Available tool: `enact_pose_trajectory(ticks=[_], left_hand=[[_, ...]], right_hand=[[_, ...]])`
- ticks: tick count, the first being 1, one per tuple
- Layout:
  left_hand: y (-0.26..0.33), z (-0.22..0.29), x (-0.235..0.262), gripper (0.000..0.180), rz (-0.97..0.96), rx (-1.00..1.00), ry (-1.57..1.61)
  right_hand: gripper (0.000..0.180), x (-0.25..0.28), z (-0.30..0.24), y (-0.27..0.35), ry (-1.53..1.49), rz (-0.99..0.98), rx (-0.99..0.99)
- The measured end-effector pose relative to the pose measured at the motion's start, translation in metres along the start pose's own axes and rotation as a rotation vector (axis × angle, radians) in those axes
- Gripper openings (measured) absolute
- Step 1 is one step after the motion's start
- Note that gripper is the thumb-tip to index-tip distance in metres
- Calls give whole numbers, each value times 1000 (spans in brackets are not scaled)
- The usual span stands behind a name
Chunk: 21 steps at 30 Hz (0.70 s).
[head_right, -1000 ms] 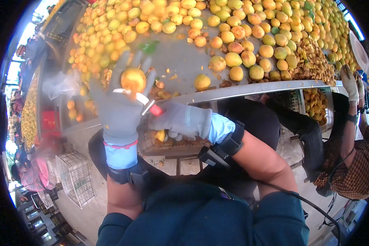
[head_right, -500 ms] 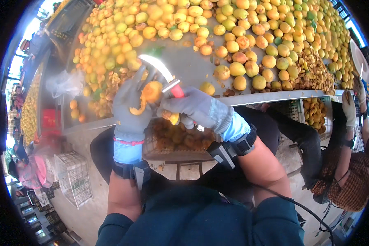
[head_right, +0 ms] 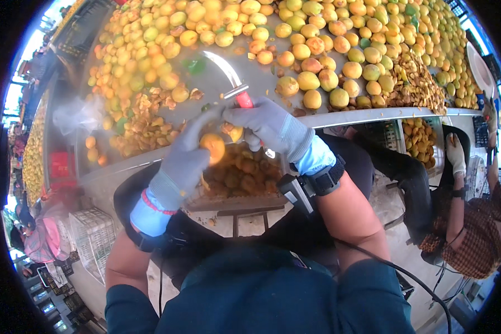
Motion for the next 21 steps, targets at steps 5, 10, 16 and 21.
enact_pose_trajectory(ticks=[5,10,16,21], left_hand=[[-8,5,10,68,14,-4,233],[-3,-21,17,66,165,-127,922],[13,-2,12,46,101,-79,55],[32,-4,11,51,126,136,771]], right_hand=[[29,-17,14,-4,7,-22,-87],[25,-40,23,5,87,29,-239],[26,-39,29,16,-146,96,-56],[22,-56,17,10,-142,172,72]])
Point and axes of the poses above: each hand's wrist, its own y-axis away from the middle knuckle, its own x-axis out of the back of the hand, z = x × y, the point moved 4 cm from there along -y, towards the middle knuckle, and after that the axes turned 11 degrees about -z, right-handed, at the moved point
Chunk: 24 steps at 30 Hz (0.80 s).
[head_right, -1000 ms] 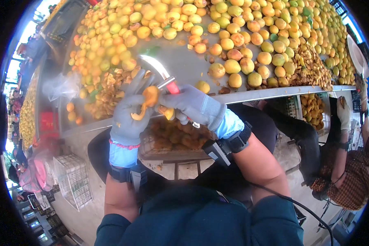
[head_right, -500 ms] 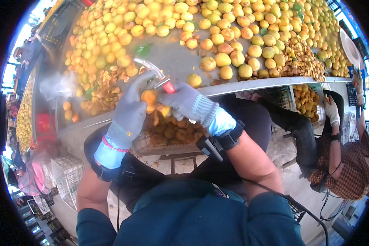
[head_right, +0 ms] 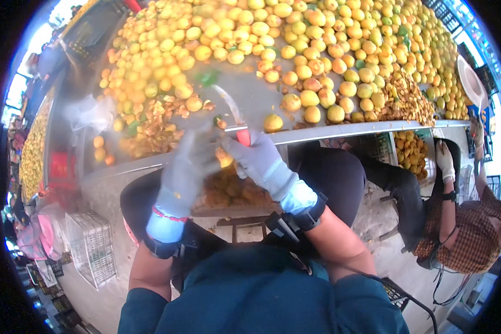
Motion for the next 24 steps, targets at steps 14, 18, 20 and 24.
enact_pose_trajectory(ticks=[14,18,20,24], left_hand=[[29,-23,38,41,-81,-32,130],[43,-1,57,41,111,8,-102],[53,10,71,40,95,-41,-67],[56,23,60,40,71,-91,17]], right_hand=[[16,-54,6,-10,166,-72,-118],[21,-58,-4,-9,168,-85,-68],[22,-52,-3,-14,171,-19,-67],[21,-51,1,-17,79,-25,-16]])
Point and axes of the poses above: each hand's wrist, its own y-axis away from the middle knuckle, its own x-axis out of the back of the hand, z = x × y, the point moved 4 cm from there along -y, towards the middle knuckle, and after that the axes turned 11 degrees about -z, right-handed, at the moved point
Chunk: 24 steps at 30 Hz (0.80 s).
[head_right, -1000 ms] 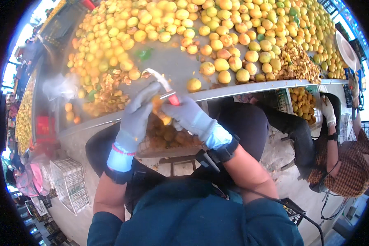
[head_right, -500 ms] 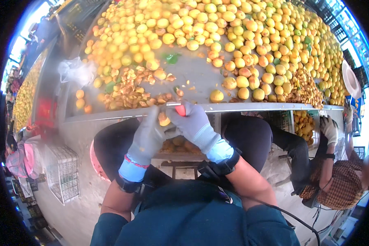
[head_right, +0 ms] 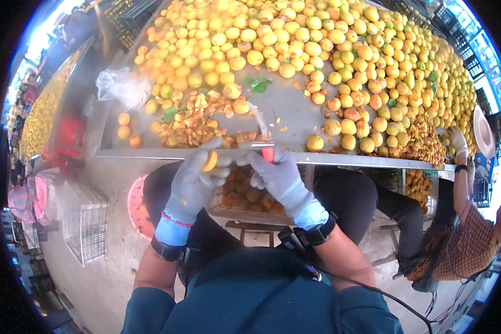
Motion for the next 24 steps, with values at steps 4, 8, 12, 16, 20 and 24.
enact_pose_trajectory(ticks=[4,8,12,16,20,24], left_hand=[[-15,-2,-9,43,-72,-73,96],[-37,10,-7,45,12,-19,-215],[-70,29,41,33,175,-421,-1365],[-113,65,51,35,275,-548,-1519],[-193,50,52,43,150,-55,-1591],[-220,27,51,51,153,-63,-1740]], right_hand=[[18,4,-4,0,-11,48,28],[18,27,-8,11,6,156,10],[20,51,-4,22,-28,205,36],[20,65,11,19,-65,202,-16],[20,56,14,9,-158,89,-58],[29,61,13,12,-100,49,-85]])
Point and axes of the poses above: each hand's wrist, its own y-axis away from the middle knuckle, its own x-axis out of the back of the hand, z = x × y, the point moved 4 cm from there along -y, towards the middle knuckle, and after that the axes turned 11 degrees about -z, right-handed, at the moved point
